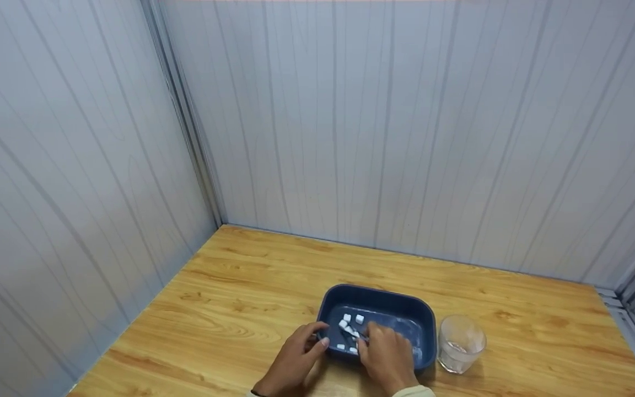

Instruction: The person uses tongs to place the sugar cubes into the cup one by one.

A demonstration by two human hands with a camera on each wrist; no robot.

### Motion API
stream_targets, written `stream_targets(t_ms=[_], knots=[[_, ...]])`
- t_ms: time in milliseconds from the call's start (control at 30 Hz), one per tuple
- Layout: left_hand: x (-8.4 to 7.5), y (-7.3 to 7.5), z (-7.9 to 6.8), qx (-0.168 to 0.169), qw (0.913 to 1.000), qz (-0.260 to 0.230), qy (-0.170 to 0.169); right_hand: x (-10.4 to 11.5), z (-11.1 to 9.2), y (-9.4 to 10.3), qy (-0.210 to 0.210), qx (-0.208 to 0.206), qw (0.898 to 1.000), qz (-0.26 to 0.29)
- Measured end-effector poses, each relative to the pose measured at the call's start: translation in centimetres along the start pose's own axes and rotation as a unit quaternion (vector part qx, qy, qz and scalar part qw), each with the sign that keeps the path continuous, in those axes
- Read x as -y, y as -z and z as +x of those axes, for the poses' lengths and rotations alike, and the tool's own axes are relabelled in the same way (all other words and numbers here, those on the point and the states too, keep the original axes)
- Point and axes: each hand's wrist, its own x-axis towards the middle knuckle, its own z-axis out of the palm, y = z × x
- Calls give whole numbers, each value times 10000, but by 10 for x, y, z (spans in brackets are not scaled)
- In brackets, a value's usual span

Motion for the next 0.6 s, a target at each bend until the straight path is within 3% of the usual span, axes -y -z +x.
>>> stream_targets(t_ms=[133, 333, 600], knots=[[0, 0, 1, -59, 9999, 68, -147, 0, 0, -1, 58, -160, 9998, -48], [2, -1, 0, -3, 10000, 19, -93, 0, -1, -2, 26, -76, 10000, -4], [0, 0, -1, -50, 9999, 7, -115, -2, -4, -1, 211, -322, 9993, 20]])
